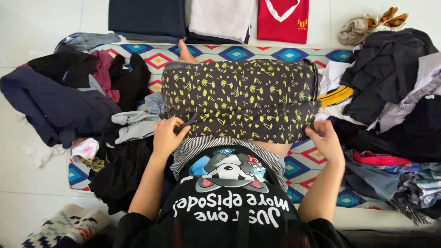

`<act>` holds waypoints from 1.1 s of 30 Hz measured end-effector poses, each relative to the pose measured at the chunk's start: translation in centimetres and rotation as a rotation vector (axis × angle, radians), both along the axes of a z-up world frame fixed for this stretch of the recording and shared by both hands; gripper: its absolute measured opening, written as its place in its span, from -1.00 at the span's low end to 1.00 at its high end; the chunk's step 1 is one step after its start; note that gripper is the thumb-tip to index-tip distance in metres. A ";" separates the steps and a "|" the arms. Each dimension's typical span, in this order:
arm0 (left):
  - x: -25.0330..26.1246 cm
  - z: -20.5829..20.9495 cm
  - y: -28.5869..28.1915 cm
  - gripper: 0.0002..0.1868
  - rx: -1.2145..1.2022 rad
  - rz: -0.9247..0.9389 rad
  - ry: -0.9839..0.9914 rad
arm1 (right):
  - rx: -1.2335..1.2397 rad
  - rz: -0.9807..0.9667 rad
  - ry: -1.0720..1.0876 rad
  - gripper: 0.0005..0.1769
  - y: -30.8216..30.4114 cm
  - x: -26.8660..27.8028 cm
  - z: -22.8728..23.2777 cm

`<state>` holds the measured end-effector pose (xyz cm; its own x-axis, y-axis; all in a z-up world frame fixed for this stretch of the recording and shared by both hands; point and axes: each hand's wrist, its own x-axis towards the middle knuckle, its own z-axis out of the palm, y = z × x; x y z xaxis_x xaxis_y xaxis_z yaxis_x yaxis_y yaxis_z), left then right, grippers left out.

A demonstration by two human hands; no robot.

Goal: The person sits cross-legged on a patterned mat and folds several garments by hand. They fold a dark patterned top, a plain dark top, and a white and yellow striped top, placing each folded item into a neat stack on the floor.

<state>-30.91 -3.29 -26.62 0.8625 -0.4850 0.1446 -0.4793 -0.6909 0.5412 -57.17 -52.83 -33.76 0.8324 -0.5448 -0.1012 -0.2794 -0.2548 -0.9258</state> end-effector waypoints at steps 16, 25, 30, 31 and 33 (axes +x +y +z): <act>0.7 -0.4 -6.3 -0.79 -0.304 -0.021 0.214 | -0.219 -0.384 -0.553 -0.88 2.2 6.1 -0.3; 1.7 1.2 -7.9 -0.73 -0.274 -0.002 0.007 | -0.333 -0.560 -0.374 -0.88 2.7 8.7 0.9; 1.4 -0.6 -7.2 -0.66 -0.251 0.103 -0.063 | -0.653 -0.573 -0.132 -0.68 3.1 9.4 0.9; 1.2 -1.7 -6.1 -0.69 -0.328 0.131 -0.121 | -0.844 -0.555 -0.164 -0.64 3.5 9.1 0.4; 1.2 -4.6 -3.1 -0.73 -0.397 0.293 -0.162 | -0.695 -0.483 -0.138 -0.61 3.8 8.3 -1.1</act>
